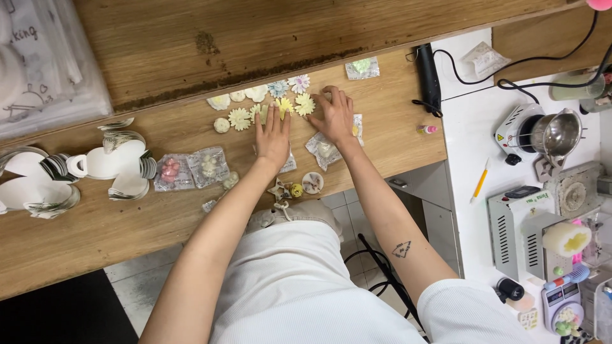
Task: Sorting and organizing small wax floral decorations on a workbench in a candle studio.
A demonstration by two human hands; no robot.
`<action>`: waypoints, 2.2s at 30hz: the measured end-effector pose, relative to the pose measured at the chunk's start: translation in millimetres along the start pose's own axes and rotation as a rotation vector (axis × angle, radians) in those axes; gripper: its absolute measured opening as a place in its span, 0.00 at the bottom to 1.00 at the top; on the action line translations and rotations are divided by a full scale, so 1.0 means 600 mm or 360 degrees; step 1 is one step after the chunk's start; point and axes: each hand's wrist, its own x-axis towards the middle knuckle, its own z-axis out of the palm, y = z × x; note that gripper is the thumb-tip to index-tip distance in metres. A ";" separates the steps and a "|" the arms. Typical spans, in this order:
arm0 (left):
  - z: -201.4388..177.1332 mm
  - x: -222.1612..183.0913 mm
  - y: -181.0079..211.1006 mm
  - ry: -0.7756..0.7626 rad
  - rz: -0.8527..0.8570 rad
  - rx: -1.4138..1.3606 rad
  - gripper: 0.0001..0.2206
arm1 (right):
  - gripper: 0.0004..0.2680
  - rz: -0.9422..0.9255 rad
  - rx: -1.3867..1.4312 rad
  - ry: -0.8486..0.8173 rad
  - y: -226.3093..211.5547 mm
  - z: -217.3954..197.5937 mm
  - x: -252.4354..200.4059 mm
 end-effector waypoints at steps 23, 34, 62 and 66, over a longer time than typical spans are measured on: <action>0.010 -0.006 0.015 -0.0303 -0.0056 -0.0149 0.40 | 0.21 -0.0088 -0.0007 -0.0152 0.011 -0.013 0.013; 0.013 -0.024 0.002 -0.0109 -0.0179 0.0003 0.43 | 0.26 -0.0077 0.0034 -0.0097 -0.008 -0.029 0.010; 0.009 -0.065 -0.052 0.0009 -0.0258 -0.0236 0.42 | 0.27 -0.0174 0.0096 0.0044 -0.061 -0.021 0.004; 0.013 -0.080 -0.070 -0.0129 -0.0441 -0.0230 0.43 | 0.26 -0.0189 0.0105 0.0044 -0.070 -0.026 0.003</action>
